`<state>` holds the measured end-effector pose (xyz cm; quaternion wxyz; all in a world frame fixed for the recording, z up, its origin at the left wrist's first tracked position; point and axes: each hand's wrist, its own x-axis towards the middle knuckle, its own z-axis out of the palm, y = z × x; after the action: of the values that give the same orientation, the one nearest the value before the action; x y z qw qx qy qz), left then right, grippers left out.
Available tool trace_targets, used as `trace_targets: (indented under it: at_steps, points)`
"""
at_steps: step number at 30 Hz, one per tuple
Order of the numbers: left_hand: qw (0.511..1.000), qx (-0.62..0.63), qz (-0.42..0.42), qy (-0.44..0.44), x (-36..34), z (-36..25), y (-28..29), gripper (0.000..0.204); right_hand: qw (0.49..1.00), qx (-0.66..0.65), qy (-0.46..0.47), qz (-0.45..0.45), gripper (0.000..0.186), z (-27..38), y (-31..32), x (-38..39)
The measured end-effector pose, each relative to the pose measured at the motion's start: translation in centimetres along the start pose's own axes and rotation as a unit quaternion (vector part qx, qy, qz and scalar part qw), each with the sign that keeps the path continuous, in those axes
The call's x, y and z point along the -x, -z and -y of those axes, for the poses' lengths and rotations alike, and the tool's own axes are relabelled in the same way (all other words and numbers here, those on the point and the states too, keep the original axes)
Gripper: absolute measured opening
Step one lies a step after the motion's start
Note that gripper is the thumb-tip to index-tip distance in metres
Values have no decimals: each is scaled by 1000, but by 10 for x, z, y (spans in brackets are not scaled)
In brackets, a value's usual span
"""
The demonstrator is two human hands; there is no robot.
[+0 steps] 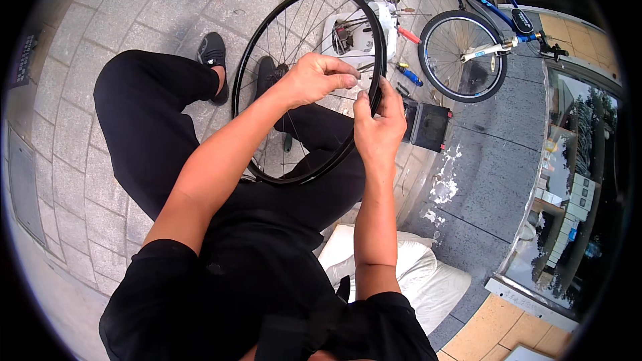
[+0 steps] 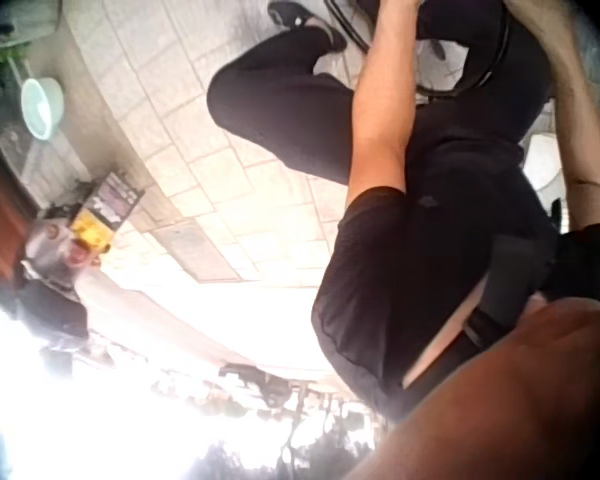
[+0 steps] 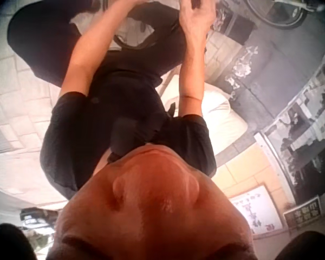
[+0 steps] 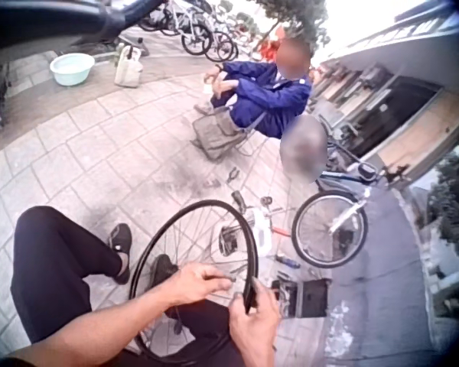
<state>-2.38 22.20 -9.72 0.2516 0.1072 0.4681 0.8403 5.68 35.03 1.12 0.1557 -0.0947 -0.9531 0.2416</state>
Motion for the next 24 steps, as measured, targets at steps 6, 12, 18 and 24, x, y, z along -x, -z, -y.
trace_targets:
  at_steps: [6, 12, 18, 24]
  points:
    - [998, -44, 29, 30, -20, 13, -18, 23, 999, -44, -8, -21, 44, -43, -2, 2]
    - [998, -57, 29, 26, -22, 5, -31, 21, 999, -24, 14, -20, 43, -38, -3, 1]
    - [999, 0, 47, -9, -29, 14, -27, 20, 999, -35, 16, -21, 43, -40, -4, 0]
    - [998, -38, 56, -15, -27, 13, -27, 20, 999, -37, -5, -25, 43, -43, -2, 2]
